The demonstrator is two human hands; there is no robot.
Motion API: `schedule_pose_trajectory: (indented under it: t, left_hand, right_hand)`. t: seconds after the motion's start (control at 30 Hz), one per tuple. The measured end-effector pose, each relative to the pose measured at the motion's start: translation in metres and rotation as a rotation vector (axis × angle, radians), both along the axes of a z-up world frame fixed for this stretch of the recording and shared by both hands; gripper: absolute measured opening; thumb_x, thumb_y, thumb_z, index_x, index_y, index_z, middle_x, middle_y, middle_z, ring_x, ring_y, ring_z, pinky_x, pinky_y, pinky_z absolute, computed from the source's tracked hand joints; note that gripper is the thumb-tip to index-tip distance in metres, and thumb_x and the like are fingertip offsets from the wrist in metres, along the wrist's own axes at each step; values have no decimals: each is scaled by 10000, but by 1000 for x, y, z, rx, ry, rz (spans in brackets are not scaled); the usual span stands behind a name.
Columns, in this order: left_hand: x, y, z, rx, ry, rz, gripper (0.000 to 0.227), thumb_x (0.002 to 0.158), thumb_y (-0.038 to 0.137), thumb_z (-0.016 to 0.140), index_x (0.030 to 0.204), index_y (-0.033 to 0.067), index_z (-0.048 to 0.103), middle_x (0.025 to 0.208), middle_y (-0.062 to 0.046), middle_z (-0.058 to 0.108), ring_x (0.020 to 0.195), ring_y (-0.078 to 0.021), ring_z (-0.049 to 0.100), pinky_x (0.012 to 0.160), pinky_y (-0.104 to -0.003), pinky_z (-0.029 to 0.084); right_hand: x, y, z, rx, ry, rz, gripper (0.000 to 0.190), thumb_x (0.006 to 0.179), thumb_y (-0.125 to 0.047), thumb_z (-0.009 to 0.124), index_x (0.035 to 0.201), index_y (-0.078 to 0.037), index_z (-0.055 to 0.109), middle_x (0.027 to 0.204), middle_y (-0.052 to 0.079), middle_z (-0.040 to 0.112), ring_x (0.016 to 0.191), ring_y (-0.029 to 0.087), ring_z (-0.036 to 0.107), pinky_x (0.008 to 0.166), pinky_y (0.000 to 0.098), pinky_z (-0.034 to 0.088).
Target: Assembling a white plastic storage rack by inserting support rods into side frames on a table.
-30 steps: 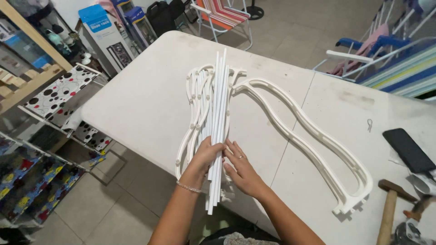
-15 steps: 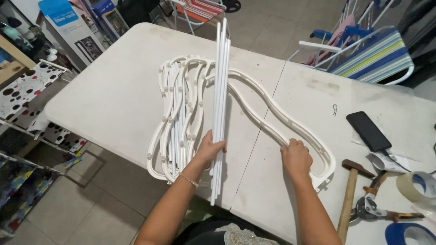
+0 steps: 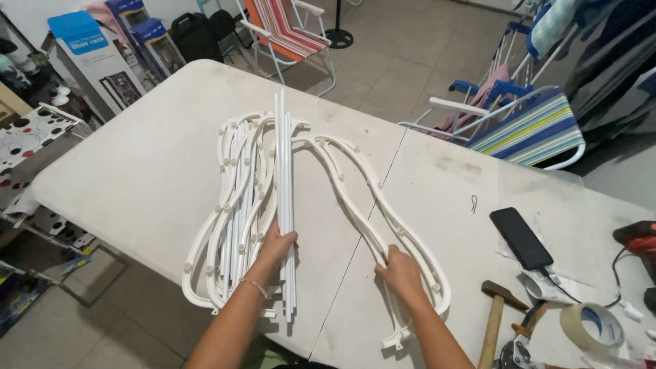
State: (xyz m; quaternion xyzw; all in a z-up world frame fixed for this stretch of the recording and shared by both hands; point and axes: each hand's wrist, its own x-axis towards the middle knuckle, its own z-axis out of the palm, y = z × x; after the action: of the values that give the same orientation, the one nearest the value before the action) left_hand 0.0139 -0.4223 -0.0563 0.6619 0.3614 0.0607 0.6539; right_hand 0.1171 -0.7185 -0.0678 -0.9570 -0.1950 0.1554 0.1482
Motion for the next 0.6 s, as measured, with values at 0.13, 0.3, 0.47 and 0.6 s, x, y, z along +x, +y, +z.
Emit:
schedule_pose_trajectory:
  t: [0.13, 0.3, 0.47, 0.6]
  left_hand:
    - [7, 8, 6, 34, 65, -22, 486, 774, 117, 627, 1235, -26, 573, 713, -158, 688, 724, -296, 701, 699, -448, 561]
    - [12, 9, 42, 116, 164, -74, 516, 825, 139, 567, 1318, -1, 507, 866, -144, 653, 806, -276, 670, 761, -419, 531]
    - [26, 18, 46, 225, 312, -133, 387, 877, 239, 557, 1215, 64, 485, 939, -105, 635, 837, -241, 612, 718, -376, 455]
    - [25, 35, 42, 291, 339, -176, 531, 902, 259, 570, 1367, 37, 440, 1109, -110, 576, 996, -267, 592, 804, -397, 485]
  right_hand:
    - [-9, 8, 36, 214, 249, -83, 526, 868, -420, 717, 1262, -82, 637, 1110, 200, 762, 1137, 413, 702, 938, 546, 559]
    - [-32, 14, 85, 936, 696, -378, 397, 873, -165, 665, 1238, -18, 608, 846, 68, 620, 694, 183, 547, 608, 303, 484]
    - [-18, -5, -16, 1458, 1214, -387, 407, 958, -224, 618, 1308, -24, 559, 835, 24, 478, 556, 68, 361, 416, 163, 301]
    - [-28, -12, -86, 1913, 1788, -410, 376, 938, -158, 582, 1306, -83, 569, 777, -24, 444, 560, 90, 382, 395, 182, 383]
